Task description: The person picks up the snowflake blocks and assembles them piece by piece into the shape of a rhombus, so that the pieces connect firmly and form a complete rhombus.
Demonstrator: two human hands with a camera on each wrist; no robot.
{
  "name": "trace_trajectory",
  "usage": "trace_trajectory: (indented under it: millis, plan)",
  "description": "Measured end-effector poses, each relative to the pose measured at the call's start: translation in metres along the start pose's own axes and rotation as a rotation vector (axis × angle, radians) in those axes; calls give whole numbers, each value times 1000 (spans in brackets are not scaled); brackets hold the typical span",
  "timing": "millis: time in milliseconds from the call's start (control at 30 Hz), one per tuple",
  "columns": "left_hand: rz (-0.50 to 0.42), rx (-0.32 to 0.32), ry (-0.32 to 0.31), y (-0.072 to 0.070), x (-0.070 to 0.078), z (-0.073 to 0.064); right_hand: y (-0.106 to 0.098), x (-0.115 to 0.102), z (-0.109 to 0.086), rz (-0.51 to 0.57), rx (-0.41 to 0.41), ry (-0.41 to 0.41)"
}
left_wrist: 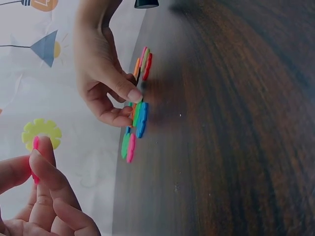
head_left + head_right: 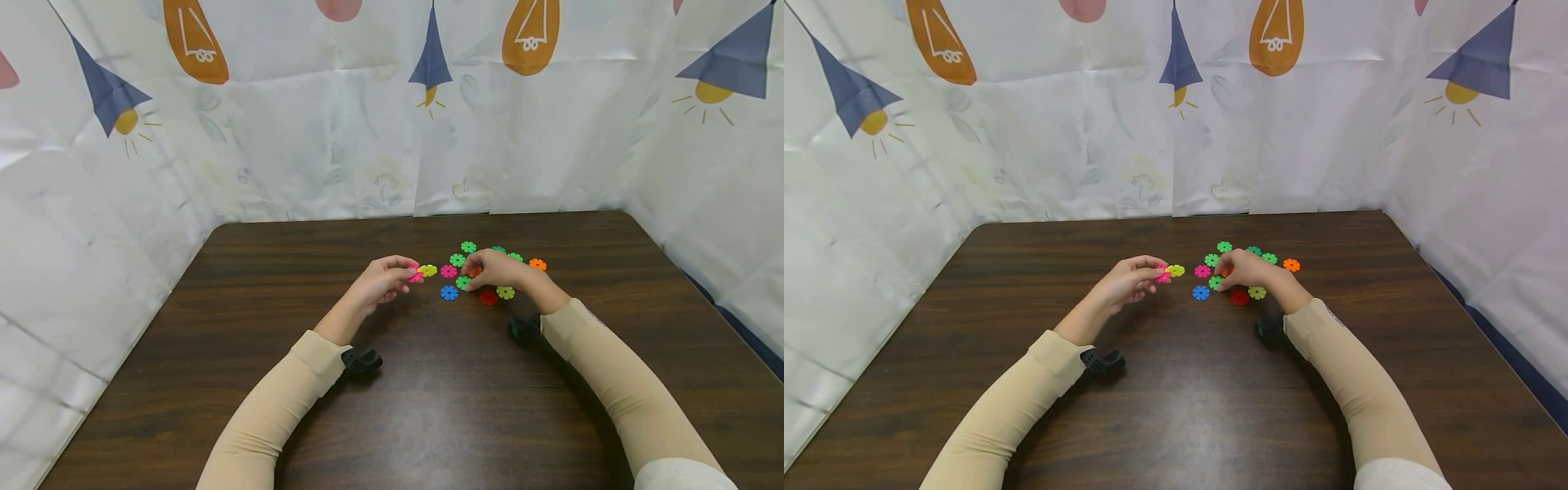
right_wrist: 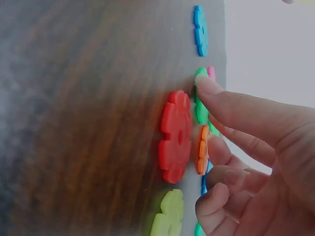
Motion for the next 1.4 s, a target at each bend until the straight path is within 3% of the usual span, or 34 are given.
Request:
trace_trajectory:
  millis: [367, 567, 800, 1033, 1233, 1400]
  plan:
    - [-12, -3, -5, -1, 0, -2, 0, -2, -1, -3, -30, 10]
    - [-8, -3, -7, 0, 1, -1, -2, -2, -5, 14, -4, -15]
    - [-11, -4, -10, 0, 2, -1, -5, 0, -15, 126, 12, -21]
    - [-26, -4, -14, 0, 1, -1, -10, 2, -20, 116, 75, -28]
    - [-32, -5, -14, 0, 1, -1, -16, -4, -26, 270, 178, -41]
    - [-33, 1, -12, -1, 1, -3, -16, -11, -28, 361, 202, -34]
Point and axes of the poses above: each hand's wrist, its own z-axis towards the middle knuckle, its own y-axis out of the palm, x = y × z, the point moved 8 cm from there along z, towards the middle knuckle, and after that the axes turned 7 degrees about -z, right-handed, at the moved point
